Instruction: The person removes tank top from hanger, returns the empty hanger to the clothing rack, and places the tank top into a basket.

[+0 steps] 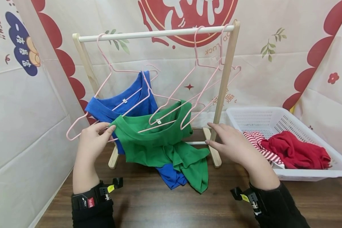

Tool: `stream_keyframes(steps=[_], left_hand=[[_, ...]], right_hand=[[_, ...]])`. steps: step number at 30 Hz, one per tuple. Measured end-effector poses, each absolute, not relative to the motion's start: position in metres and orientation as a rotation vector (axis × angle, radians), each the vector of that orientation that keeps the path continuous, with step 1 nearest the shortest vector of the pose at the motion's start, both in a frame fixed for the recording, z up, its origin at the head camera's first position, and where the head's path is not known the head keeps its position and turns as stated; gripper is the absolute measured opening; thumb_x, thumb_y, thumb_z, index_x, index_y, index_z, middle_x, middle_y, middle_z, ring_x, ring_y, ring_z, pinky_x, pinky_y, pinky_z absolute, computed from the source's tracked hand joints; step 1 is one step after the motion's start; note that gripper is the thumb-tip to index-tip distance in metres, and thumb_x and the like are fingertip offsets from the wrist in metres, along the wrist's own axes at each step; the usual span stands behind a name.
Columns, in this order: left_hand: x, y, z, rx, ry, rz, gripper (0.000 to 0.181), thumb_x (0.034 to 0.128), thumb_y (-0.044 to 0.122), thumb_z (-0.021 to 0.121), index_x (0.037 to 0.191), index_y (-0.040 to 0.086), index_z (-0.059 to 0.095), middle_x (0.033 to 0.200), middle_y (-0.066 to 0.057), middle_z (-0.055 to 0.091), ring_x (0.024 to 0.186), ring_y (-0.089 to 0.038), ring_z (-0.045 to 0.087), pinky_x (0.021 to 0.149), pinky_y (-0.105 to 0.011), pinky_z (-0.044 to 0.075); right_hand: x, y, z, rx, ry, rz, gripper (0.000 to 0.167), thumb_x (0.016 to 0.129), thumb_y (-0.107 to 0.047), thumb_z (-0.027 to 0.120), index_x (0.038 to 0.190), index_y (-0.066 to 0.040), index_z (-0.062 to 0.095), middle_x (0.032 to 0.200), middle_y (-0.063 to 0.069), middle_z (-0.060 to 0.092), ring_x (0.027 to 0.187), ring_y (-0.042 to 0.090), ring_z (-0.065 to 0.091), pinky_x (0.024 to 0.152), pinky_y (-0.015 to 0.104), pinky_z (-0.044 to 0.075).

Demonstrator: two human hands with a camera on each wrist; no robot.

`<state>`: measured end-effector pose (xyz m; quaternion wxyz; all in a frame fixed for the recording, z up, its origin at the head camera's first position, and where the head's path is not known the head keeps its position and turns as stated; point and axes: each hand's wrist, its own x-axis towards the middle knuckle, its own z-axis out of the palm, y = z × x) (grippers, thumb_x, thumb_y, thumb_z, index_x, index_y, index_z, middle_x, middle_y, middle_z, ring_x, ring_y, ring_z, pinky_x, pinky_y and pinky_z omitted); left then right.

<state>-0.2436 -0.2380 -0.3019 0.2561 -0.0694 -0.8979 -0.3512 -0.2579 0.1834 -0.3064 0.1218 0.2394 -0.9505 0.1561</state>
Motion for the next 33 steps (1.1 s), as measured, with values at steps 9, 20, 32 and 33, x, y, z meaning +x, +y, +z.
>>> stream_keyframes(steps=[9,20,32,33], left_hand=[[-0.251,-0.250,-0.309,-0.296,-2.543,-1.220,0.033,0.0997,0.031,0.057,0.105,0.000,0.068,0.067,-0.011,0.060,0.051,-0.020,0.050,0.048,-0.028,0.041],[-0.263,-0.255,-0.323,-0.495,-2.586,-1.405,0.023,0.0994,0.019,0.058,0.096,-0.002,0.067,0.062,-0.010,0.058,0.044,-0.022,0.046,0.045,-0.029,0.040],[-0.271,-0.251,-0.329,-0.583,-2.650,-1.413,0.019,0.0982,0.017,0.060,0.097,0.000,0.068,0.066,-0.010,0.061,0.047,-0.032,0.050,0.043,-0.028,0.043],[-0.271,-0.250,-0.329,-0.586,-2.651,-1.421,0.018,0.0981,0.017,0.060,0.097,0.000,0.068,0.066,-0.010,0.061,0.047,-0.033,0.050,0.044,-0.029,0.044]], right_hand=[[-0.265,0.183,-0.307,0.610,-2.683,0.488,0.054,0.097,-0.035,0.060,0.138,-0.002,0.051,0.132,0.022,0.054,0.125,0.039,0.046,0.100,0.060,0.036],[-0.271,0.183,-0.315,0.596,-2.682,0.495,0.054,0.097,-0.039,0.058,0.137,-0.002,0.052,0.130,0.022,0.055,0.123,0.039,0.048,0.097,0.061,0.037],[-0.273,0.170,-0.323,0.647,-2.767,0.615,0.049,0.101,-0.031,0.054,0.139,-0.001,0.049,0.134,0.020,0.056,0.122,0.039,0.052,0.099,0.056,0.040],[-0.273,0.169,-0.324,0.646,-2.783,0.633,0.048,0.101,-0.030,0.055,0.140,-0.001,0.049,0.133,0.020,0.056,0.122,0.038,0.052,0.098,0.056,0.040]])
